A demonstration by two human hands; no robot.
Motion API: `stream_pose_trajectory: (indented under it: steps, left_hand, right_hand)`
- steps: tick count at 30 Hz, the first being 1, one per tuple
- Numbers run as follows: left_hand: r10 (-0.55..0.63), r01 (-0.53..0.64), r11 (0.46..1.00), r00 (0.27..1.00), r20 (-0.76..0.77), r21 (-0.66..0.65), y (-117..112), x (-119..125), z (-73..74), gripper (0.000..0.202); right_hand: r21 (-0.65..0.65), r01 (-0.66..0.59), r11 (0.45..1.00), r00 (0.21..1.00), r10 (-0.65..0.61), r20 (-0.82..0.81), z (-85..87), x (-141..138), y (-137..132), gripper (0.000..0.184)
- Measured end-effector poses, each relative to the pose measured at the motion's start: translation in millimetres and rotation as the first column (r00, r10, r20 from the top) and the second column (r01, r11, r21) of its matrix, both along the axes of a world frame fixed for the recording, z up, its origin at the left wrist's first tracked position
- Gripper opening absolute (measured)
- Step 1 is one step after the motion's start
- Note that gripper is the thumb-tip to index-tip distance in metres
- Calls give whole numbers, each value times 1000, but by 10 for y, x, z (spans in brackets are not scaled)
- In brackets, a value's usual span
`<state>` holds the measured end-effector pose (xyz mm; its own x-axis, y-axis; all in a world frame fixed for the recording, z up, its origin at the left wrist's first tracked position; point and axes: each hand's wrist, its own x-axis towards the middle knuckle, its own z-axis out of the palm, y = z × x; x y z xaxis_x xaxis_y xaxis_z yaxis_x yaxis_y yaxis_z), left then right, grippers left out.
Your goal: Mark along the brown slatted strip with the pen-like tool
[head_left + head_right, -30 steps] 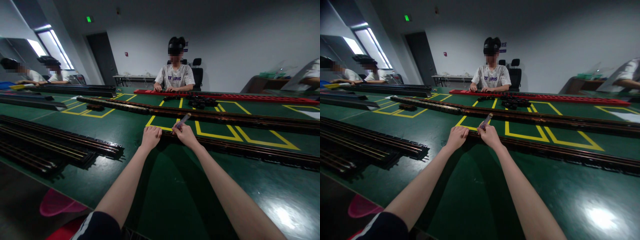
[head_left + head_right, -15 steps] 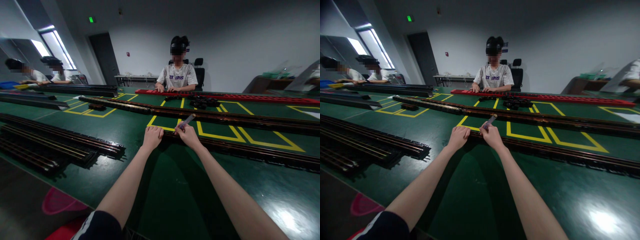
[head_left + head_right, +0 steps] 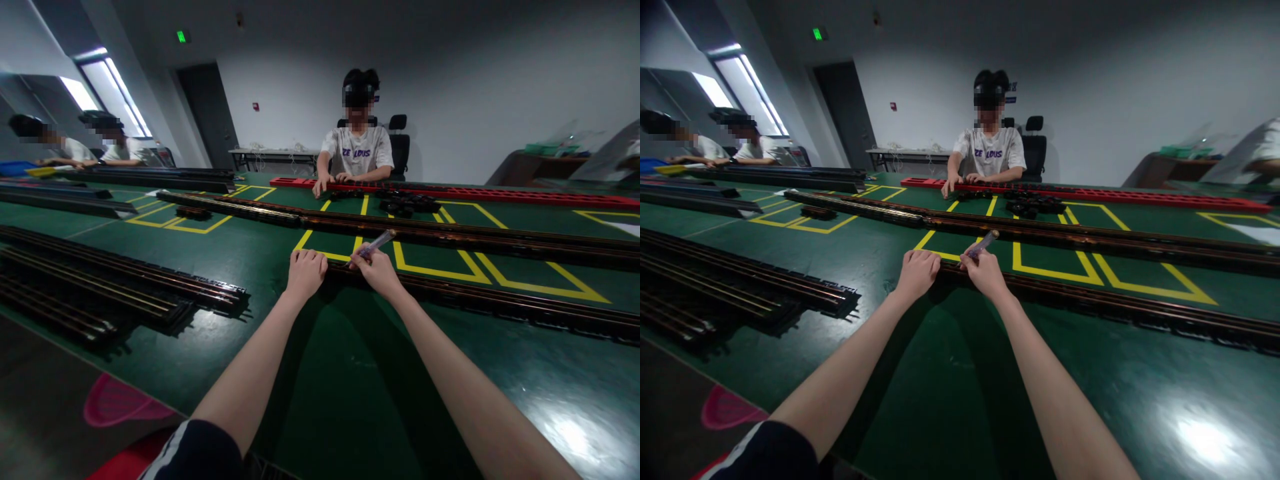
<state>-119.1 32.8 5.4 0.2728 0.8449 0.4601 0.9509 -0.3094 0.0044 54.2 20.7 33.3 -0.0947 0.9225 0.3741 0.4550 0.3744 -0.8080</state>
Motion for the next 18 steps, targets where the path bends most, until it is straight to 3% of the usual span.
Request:
stream_pose_trajectory:
  steps: [10, 18]
  left_hand:
    - [-128, 129, 990, 992, -17, 55, -55, 204, -47, 37]
    - [-224, 224, 974, 975, 1, -18, -75, 217, -69, 39]
  right_hand:
    - [-1, 38, 999, 999, -38, -25, -36, 237, -34, 9]
    - [3, 28, 1000, 1000, -28, 10, 2, 326, -109, 11]
